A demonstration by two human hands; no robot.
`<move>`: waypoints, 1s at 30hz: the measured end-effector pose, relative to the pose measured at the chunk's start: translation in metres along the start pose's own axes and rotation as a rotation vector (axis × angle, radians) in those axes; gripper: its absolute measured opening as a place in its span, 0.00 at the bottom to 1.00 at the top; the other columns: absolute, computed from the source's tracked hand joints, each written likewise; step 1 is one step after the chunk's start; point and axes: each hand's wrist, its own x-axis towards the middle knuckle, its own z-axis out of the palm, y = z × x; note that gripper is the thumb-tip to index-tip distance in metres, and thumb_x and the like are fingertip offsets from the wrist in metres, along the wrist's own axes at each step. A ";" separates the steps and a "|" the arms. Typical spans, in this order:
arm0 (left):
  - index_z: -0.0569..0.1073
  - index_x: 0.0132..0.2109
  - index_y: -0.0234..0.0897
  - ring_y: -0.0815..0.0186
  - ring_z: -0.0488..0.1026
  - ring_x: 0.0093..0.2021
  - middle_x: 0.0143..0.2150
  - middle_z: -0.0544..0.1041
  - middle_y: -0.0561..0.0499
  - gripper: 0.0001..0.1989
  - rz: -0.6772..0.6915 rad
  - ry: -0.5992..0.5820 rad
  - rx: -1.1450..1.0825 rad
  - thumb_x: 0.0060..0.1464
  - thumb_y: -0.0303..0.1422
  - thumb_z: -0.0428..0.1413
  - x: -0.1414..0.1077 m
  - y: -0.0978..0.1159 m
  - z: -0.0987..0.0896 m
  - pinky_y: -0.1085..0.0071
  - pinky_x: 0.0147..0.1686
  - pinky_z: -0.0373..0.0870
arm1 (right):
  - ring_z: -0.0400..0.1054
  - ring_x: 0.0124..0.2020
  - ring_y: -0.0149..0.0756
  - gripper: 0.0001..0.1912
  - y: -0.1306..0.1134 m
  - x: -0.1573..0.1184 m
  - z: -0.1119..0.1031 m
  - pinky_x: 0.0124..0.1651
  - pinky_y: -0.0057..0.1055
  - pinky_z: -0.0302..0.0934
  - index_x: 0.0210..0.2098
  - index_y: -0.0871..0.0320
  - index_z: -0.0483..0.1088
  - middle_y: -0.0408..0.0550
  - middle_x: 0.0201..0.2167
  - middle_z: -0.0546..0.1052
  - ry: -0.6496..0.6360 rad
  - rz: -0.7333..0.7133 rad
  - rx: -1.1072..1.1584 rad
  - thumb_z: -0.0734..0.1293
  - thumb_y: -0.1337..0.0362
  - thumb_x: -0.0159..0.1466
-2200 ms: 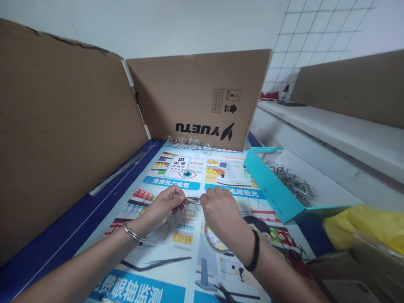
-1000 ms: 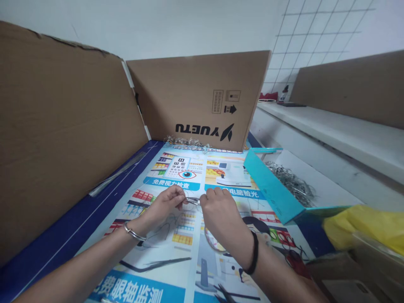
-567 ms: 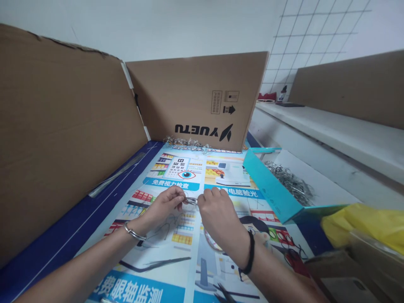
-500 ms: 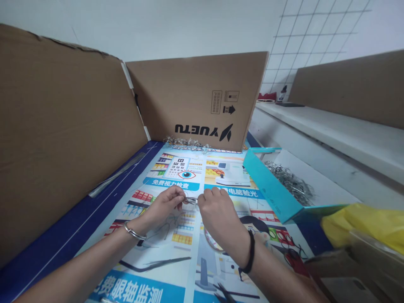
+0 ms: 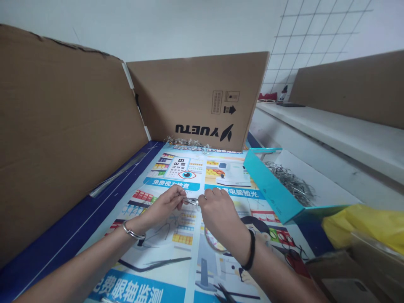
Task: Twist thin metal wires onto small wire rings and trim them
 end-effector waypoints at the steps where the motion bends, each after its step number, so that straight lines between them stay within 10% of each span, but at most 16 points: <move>1: 0.62 0.39 0.38 0.70 0.64 0.28 0.28 0.68 0.55 0.05 0.002 -0.003 0.022 0.57 0.27 0.43 0.000 0.000 0.000 0.72 0.32 0.61 | 0.60 0.32 0.40 0.04 -0.001 0.000 -0.001 0.34 0.35 0.42 0.29 0.57 0.68 0.48 0.28 0.71 -0.006 0.000 0.001 0.64 0.71 0.59; 30: 0.61 0.37 0.39 0.67 0.68 0.33 0.30 0.69 0.54 0.05 0.051 -0.049 0.147 0.57 0.28 0.42 0.002 -0.007 -0.003 0.70 0.36 0.62 | 0.60 0.33 0.38 0.04 0.000 -0.001 -0.001 0.35 0.34 0.43 0.29 0.57 0.68 0.48 0.29 0.70 -0.033 -0.044 0.031 0.63 0.71 0.58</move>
